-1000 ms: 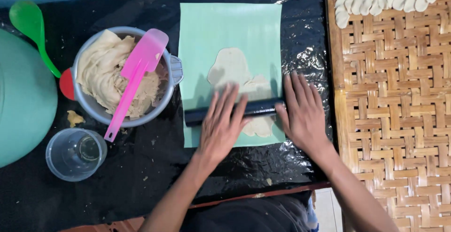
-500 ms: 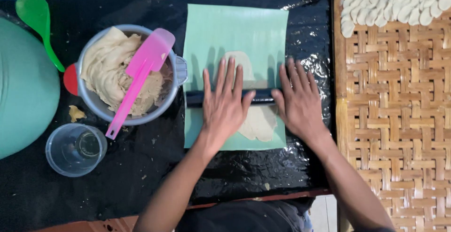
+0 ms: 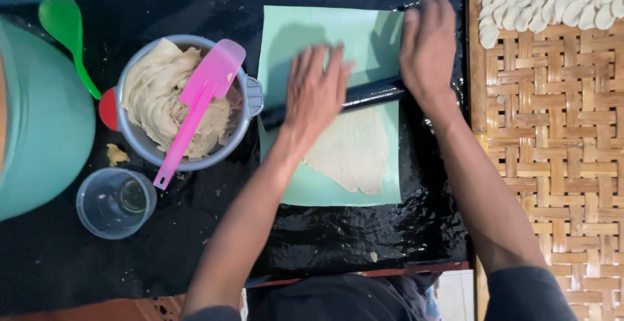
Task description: Rolling out pieces of dough into thin wrappers using a pipe on a flat surface.
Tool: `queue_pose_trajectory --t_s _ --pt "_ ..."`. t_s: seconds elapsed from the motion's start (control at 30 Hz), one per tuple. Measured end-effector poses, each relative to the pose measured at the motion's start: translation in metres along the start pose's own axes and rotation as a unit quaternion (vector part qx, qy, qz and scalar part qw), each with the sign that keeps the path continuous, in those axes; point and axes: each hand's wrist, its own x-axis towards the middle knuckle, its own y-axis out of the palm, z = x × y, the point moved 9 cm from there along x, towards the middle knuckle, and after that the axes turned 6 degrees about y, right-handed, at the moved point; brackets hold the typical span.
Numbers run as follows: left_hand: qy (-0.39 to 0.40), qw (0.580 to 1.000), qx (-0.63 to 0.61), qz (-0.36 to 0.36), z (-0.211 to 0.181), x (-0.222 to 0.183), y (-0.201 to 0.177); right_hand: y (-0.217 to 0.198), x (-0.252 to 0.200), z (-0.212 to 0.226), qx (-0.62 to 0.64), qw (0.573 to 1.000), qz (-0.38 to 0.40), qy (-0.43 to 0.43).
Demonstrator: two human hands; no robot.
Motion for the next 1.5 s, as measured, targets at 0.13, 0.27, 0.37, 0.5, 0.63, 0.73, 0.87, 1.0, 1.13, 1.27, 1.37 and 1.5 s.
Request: queue_pose_trajectory --t_s 0.13,0.27,0.37,0.5,0.63,0.73,0.87,1.0,1.13,1.27,1.37,1.5 --pt "0.013 0.998 -0.043 0.05 -0.033 -0.035 -0.023 -0.033 -0.024 -0.005 0.109 0.992 -0.063 0.025" --pt "-0.003 0.991 -0.044 0.123 -0.043 -0.054 -0.033 -0.074 -0.089 0.025 0.095 0.994 -0.059 0.01" --pt "0.021 0.994 -0.022 0.102 -0.05 -0.058 -0.039 -0.083 -0.155 0.009 0.077 0.986 0.001 0.15" --pt "0.008 0.995 -0.031 0.094 -0.045 -0.062 -0.038 -0.076 -0.227 0.005 0.067 0.966 0.08 0.236" --pt "-0.03 0.988 -0.096 0.118 -0.047 -0.077 -0.057 -0.057 -0.256 0.001 0.099 0.904 0.19 0.371" --pt "-0.016 0.986 -0.078 0.149 -0.054 -0.099 -0.066 -0.049 -0.252 0.002 0.171 0.906 0.171 0.347" --pt "0.005 0.987 -0.072 0.146 -0.07 -0.119 -0.086 -0.049 -0.248 0.001 0.264 0.877 0.135 0.379" --pt "0.011 0.988 -0.07 0.138 -0.077 -0.128 -0.089 -0.086 -0.216 0.05 -0.018 0.946 0.232 0.227" --pt "0.039 0.986 -0.075 0.143 -0.085 -0.132 -0.081 -0.098 -0.218 0.047 -0.06 0.919 0.262 0.287" --pt "0.02 0.988 -0.067 0.137 -0.088 -0.135 -0.073 -0.1 -0.18 0.069 -0.048 0.98 0.139 0.131" --pt "-0.019 0.987 -0.033 0.154 -0.086 -0.134 -0.067 -0.069 -0.173 0.076 -0.084 0.98 0.181 0.01" --pt "-0.063 0.982 -0.013 0.176 -0.069 -0.124 -0.046 -0.042 -0.164 0.065 -0.124 0.968 0.215 -0.023"
